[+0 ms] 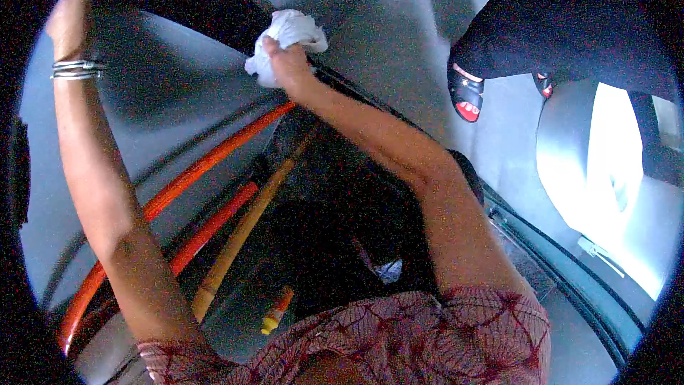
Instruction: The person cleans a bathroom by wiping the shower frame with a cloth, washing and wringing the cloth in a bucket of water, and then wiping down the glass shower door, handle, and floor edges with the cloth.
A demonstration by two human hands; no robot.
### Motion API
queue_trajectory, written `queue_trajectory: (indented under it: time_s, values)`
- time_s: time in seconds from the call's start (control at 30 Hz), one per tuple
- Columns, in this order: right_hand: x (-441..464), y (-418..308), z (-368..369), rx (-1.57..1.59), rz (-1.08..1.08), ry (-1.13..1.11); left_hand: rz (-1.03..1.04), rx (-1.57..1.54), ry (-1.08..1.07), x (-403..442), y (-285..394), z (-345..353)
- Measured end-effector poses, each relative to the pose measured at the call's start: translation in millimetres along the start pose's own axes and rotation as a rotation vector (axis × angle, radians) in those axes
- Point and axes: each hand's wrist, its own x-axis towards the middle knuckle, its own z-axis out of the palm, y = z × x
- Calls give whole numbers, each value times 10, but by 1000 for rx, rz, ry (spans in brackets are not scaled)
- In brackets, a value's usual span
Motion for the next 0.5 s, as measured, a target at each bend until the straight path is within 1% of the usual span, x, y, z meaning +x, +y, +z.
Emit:
queue_trajectory:
  time_s: [0.07,0.1,0.13,0.2,0.23,0.27,0.33,0.37,0.4,0.47,0.5]
  values:
    - [80,237,105,103,31,-6,-179,69,214,-206,-7,295]
    - [118,319,174,-73,-79,-4,-162,76,181,-289,-117,360]
    - [91,338,198,-76,-66,-1,-154,76,162,-326,-166,336]
    - [59,426,189,-60,-124,-21,-153,79,143,-376,-222,262]
    - [95,645,145,-14,-179,-28,-157,85,132,-415,-213,214]
    - [95,756,166,-11,-169,-22,-157,81,116,-417,-229,215]
    - [116,868,185,-123,-246,77,-154,80,82,-416,-251,226]
    - [130,943,148,-219,-165,29,-152,82,68,-440,-281,206]
    - [149,1103,129,-221,-160,28,-154,83,56,-473,-302,168]
    - [216,1537,142,-1129,-398,130,-126,84,11,-385,-331,170]
    - [332,1712,109,-698,-404,161,-126,85,-3,-415,-339,155]
